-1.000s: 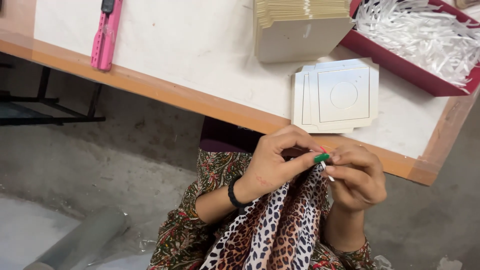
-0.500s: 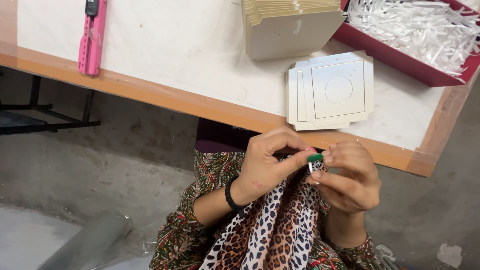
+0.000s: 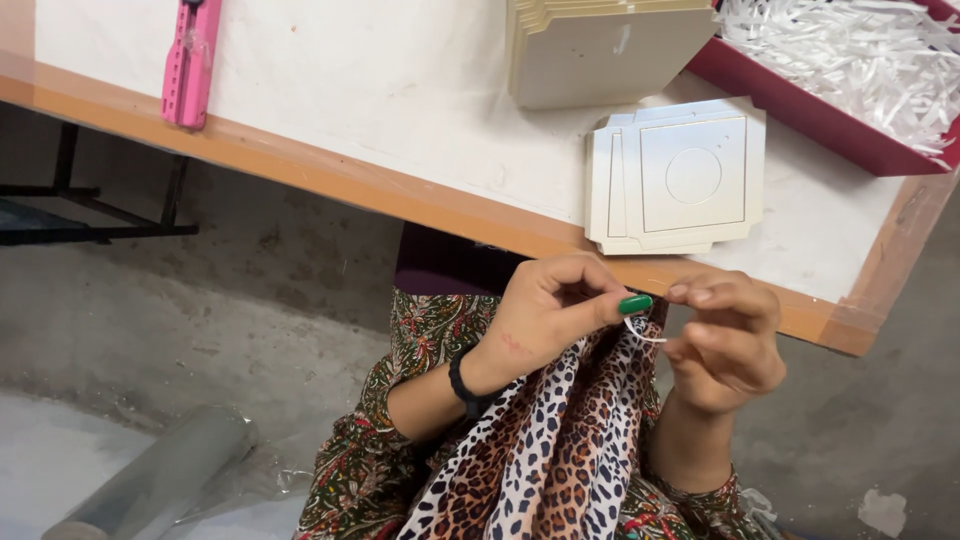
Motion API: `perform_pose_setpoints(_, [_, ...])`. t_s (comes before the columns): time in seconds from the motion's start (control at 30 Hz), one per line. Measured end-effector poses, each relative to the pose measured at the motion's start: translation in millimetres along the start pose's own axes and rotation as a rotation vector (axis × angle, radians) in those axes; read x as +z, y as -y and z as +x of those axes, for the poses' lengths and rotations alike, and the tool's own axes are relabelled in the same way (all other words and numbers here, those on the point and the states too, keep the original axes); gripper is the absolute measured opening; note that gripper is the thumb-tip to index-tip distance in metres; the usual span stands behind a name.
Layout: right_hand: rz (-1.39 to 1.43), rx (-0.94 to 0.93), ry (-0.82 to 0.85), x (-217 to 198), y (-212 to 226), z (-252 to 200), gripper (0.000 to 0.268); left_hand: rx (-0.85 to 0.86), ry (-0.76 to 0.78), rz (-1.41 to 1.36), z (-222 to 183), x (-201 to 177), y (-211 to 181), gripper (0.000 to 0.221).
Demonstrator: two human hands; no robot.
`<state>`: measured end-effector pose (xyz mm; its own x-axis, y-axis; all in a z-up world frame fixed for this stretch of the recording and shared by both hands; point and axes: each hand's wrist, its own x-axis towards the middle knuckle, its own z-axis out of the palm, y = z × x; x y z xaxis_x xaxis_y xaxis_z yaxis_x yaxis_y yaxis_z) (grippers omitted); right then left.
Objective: The recorder is inspecting and assembling small white square paper components with circular cutouts at a desk.
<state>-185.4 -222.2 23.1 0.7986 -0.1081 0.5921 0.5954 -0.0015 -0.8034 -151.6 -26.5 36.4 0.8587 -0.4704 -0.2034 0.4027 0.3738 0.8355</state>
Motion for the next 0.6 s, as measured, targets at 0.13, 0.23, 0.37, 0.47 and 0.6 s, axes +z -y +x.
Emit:
perform_pose_setpoints(0.13, [0.142, -0.014, 0.024, -5, -12, -6, 0.027, -0.132, 0.101, -0.344, 5, 0, 0, 0.016])
perform_pose_setpoints(0.23, [0.481, 0.151, -0.119, 8, -4, 5, 0.032, -0.136, 0.119, -0.401, 4, 0, 1, 0.017])
perform_pose_setpoints(0.37, [-0.009, -0.016, 0.042, 16, 4, 9, 0.034, -0.098, 0.082, -0.326, 1, 3, 5, 0.015])
perform_pose_setpoints(0.47, [-0.21, -0.206, 0.074, 20, 6, 13, 0.029, -0.083, 0.046, -0.163, -2, 3, 12, 0.012])
perform_pose_setpoints(0.6, [-0.301, -0.106, 0.079, 21, 19, 12, 0.022, 0.028, 0.007, -0.016, -3, 5, -3, 0.01])
